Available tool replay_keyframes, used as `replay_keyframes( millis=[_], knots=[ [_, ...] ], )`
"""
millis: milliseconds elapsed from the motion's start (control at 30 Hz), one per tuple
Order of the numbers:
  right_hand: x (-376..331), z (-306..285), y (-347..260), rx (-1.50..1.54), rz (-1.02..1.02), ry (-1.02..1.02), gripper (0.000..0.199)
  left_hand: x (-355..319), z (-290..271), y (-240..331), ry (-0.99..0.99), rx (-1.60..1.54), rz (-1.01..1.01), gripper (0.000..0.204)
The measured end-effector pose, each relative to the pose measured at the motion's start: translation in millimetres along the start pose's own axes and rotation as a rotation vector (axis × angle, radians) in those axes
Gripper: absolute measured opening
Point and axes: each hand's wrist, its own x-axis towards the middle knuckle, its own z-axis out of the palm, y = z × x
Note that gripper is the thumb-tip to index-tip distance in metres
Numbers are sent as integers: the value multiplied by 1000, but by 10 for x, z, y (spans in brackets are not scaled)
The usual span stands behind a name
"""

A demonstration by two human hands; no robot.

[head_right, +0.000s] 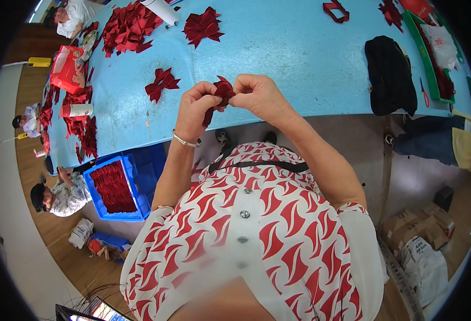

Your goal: Assembling decorative red fabric bows at a factory workbench.

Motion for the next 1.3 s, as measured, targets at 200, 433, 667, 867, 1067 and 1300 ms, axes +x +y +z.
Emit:
replay_keyframes(
  millis=[200, 433, 667, 867, 1067, 1300],
  knots=[
    [-31, 11, -55, 191, -20, 22, 4, 25, -5, -99, 19, -5, 68, 10],
    [-59, 2, -35, 5, -5, 106, 5, -15, 159, -108, 34, 25, 136, 8],
    [-113, 40, -17, 351, -92, 53, 10, -59, 102, -144, -23, -292, 58, 7],
    [-70, 61, -4, 387, 15, 51, 9, -150, 49, -15, 27, -497, 50, 11],
    [-58, 231, 211, 678, 9, 11, 9, -256, -192, -60, -22, -518, -12, 16],
    [-9, 400, 283, 687, 5, 7, 9, -309, -297, -90, -10, -305, 38, 20]
  ],
)
